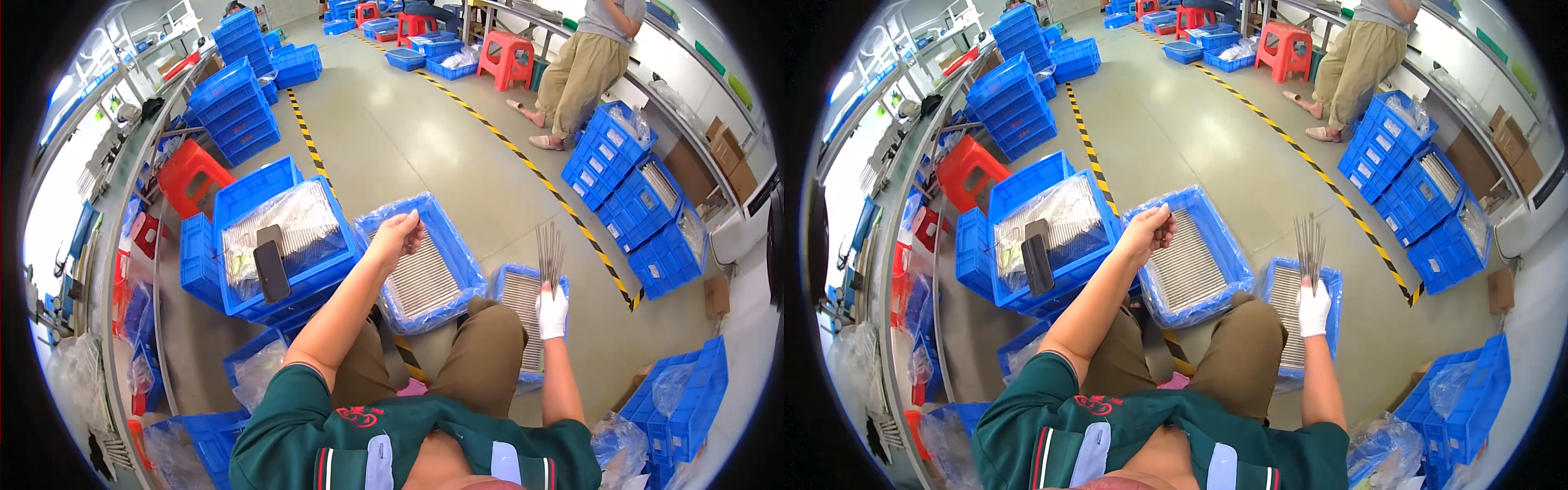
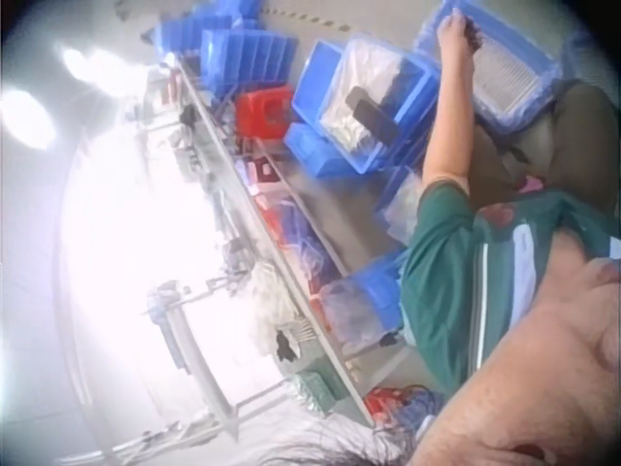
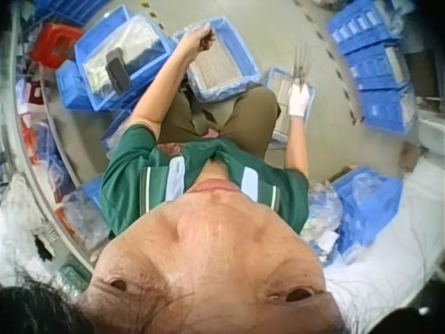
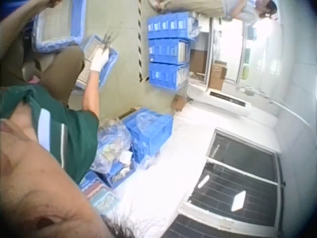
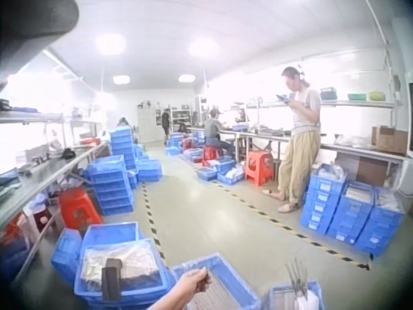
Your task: The person sits on a low stool or the floor in a factory setting, handling long, thin metal rods from blue plastic crates. They repeatedly pick up bundles of rods, separate them, and place them back into the crates on their lap.
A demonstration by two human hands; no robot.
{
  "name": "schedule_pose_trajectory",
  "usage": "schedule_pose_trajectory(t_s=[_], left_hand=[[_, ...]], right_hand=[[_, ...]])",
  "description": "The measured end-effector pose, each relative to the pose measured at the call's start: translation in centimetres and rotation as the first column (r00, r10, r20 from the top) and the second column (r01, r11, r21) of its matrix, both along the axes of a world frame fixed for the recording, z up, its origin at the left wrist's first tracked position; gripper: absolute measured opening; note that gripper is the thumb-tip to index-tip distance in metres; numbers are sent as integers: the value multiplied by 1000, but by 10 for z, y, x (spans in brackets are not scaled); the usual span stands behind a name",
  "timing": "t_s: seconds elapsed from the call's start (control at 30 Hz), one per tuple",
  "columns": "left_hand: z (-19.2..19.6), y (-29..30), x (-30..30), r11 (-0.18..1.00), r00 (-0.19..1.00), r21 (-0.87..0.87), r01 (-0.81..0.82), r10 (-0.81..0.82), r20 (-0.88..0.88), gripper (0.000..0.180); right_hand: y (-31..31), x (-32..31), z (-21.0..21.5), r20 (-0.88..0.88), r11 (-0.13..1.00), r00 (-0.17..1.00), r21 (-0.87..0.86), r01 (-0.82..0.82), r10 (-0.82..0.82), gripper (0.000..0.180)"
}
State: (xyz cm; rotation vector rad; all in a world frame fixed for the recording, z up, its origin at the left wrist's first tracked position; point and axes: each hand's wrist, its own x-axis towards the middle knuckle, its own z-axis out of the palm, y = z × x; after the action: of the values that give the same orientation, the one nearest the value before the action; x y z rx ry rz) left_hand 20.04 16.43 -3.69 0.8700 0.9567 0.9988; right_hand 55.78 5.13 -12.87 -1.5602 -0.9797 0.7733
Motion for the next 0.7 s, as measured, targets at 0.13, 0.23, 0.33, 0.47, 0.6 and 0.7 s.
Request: schedule_pose_trajectory(t_s=[0.13,0.23,0.33,0.47,0.6,0.7], left_hand=[[4,13,-6,997,983,7,-82,79,163,29],[-9,14,-26,989,945,-6,-151,146,291,29],[-27,30,-51,974,879,-5,-226,206,431,28],[-23,41,-68,945,750,-18,-328,272,602,26],[-22,37,-79,944,669,-38,-328,260,696,28],[-23,39,-82,947,697,-27,-321,255,670,29]], right_hand=[[33,-63,92,-108,973,984,197,-117,140,24],[55,-124,133,-144,963,952,58,-264,269,20],[75,-165,125,-157,913,901,19,-407,405,20],[89,-204,109,-120,842,838,-26,-539,532,17],[92,-223,94,-80,804,817,-145,-576,571,20],[96,-224,78,-55,808,822,-158,-567,566,20]])
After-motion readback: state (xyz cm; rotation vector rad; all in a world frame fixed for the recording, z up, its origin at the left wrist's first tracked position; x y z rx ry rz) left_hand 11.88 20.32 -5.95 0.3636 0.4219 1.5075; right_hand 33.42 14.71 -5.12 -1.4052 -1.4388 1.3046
